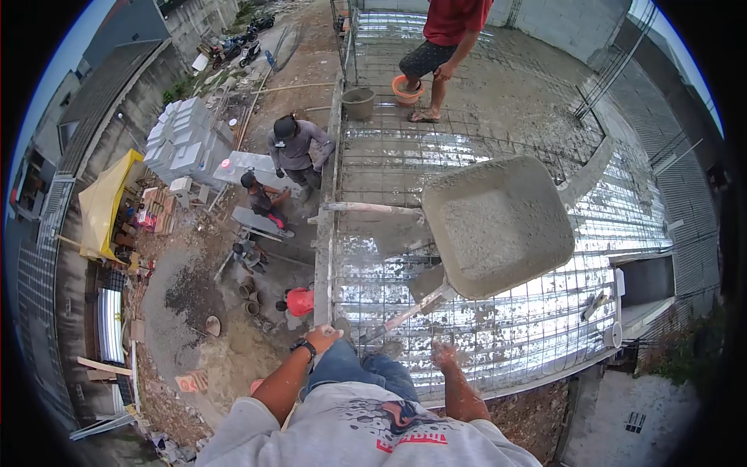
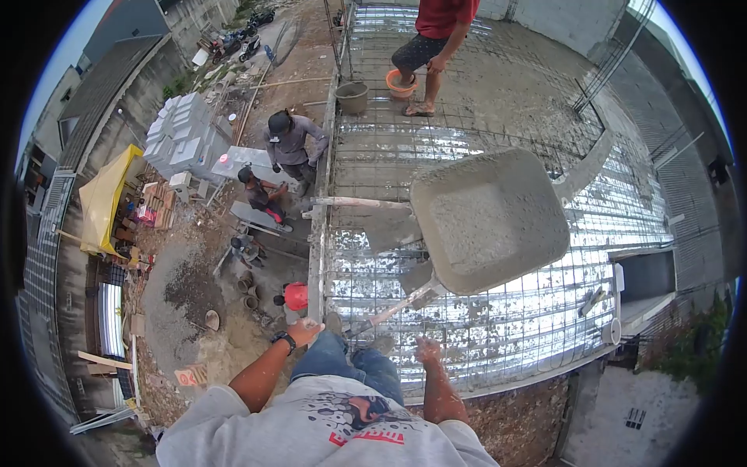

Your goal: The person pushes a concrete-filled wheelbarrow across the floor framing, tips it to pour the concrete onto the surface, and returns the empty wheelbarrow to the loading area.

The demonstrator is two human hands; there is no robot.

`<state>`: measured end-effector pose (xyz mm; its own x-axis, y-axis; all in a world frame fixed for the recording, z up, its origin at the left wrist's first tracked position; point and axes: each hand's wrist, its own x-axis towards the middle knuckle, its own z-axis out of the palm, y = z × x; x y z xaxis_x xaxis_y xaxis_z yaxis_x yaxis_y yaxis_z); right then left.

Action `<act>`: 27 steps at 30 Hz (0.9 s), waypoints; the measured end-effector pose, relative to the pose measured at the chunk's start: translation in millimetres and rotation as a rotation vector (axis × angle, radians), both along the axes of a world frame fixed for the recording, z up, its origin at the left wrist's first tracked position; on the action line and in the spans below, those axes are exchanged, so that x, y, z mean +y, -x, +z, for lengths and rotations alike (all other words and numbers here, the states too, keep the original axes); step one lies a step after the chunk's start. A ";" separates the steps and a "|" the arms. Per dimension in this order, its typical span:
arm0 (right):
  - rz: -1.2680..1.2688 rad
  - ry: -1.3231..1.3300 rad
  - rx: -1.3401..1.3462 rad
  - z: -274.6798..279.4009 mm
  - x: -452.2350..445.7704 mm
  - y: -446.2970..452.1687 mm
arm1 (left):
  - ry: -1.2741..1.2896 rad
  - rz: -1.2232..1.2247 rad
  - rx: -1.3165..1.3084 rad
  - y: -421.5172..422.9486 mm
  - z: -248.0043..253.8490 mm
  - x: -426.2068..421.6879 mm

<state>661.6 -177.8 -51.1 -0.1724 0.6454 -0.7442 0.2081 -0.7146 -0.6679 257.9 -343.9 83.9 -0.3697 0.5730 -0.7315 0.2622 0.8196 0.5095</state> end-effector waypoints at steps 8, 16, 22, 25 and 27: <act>0.219 0.134 0.078 -21.1 -27.0 45.0 | 0.018 0.194 0.060 57.9 -68.3 -75.3; 0.586 -0.306 -0.083 -99.8 9.4 24.4 | 0.118 0.474 -0.178 80.5 -70.3 -132.4; 0.291 0.018 -0.040 20.2 13.6 87.9 | 0.115 0.381 -0.202 94.4 -117.8 -141.3; 0.437 -0.036 -0.302 41.8 10.4 113.5 | 0.119 0.370 -0.160 105.5 -130.1 -130.8; 0.379 -0.033 -0.209 51.4 2.8 122.9 | 0.114 0.364 -0.106 114.4 -142.1 -127.7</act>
